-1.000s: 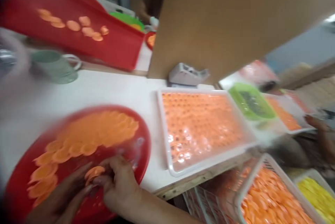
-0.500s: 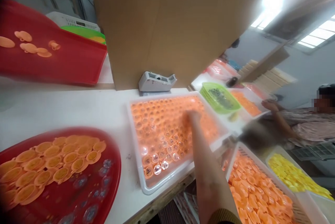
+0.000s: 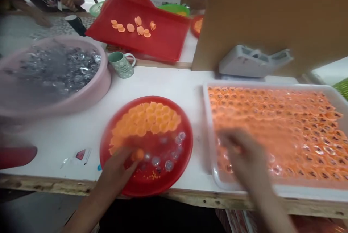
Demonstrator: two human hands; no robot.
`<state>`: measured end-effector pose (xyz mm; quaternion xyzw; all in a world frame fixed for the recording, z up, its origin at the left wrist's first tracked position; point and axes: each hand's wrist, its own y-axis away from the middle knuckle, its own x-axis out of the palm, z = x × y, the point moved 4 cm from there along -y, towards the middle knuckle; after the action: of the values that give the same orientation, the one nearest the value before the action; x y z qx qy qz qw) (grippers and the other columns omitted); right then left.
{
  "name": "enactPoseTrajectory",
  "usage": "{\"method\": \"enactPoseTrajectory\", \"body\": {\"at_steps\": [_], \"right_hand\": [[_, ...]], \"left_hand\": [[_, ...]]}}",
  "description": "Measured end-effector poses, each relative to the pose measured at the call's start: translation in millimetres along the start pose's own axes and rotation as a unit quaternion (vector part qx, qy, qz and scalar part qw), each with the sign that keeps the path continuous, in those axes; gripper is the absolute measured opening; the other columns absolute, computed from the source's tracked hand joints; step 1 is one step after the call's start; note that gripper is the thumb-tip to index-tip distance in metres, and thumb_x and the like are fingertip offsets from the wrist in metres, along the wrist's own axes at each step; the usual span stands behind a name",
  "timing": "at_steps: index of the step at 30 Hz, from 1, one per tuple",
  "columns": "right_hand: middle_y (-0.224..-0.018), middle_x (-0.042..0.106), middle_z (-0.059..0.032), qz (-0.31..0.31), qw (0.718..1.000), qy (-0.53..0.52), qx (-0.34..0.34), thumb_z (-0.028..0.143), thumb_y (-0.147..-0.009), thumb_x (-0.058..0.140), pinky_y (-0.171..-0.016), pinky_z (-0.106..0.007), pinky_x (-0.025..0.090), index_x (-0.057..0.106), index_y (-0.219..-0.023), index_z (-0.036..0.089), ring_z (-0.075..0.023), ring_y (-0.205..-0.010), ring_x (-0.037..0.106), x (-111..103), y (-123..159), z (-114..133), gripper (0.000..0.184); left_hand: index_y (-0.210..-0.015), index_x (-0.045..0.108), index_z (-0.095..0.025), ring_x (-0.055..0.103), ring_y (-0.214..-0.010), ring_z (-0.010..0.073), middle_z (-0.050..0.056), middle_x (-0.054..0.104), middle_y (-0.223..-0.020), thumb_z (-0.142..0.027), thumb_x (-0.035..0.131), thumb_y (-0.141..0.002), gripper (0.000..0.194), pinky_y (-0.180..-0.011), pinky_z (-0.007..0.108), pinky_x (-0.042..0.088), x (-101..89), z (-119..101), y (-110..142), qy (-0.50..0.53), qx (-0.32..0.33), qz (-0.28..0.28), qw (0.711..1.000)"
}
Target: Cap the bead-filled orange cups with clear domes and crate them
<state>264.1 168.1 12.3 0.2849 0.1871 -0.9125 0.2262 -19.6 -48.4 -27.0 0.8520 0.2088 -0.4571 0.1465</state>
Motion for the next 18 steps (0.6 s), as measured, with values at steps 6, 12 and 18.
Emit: {"method": "enactPoseTrajectory", "body": {"at_steps": [6,12,18], "right_hand": [[-0.101,0.064,-0.0120,0.123,0.989,0.042,-0.069,0.008,-0.086,0.049,-0.078,-0.037,0.052,0.067,-0.101,0.017,-0.0246,-0.093,0.059,164,18,68,0.025],[-0.083,0.061,-0.0114,0.137,0.987,0.080,-0.025,0.002,-0.080,0.047,-0.076,-0.039,0.046,0.062,-0.075,0.017,-0.0267,-0.086,0.053,189,11,49,0.021],[-0.067,0.060,-0.0033,0.169,0.983,-0.047,0.063,0.017,-0.090,0.043,-0.057,-0.028,0.047,0.048,-0.077,0.020,-0.0173,-0.062,0.058,178,17,53,0.015]], "left_hand": [[-0.088,0.061,-0.018,0.059,-0.089,0.0232,0.008,0.059,-0.096,-0.018,0.053,-0.085,0.009,-0.078,0.037,0.050,19.4,-16,-30,0.059,-0.029,0.056,0.996],[-0.080,0.059,-0.017,0.058,-0.086,0.0223,0.005,0.058,-0.090,-0.012,0.062,-0.076,0.007,-0.077,0.036,0.049,18.2,-4,-34,0.085,-0.050,0.059,0.993],[-0.075,0.060,-0.019,0.058,-0.091,0.0209,0.003,0.062,-0.090,-0.009,0.060,-0.077,0.011,-0.080,0.034,0.048,10.7,-6,-30,0.125,-0.053,0.041,0.990]]}}
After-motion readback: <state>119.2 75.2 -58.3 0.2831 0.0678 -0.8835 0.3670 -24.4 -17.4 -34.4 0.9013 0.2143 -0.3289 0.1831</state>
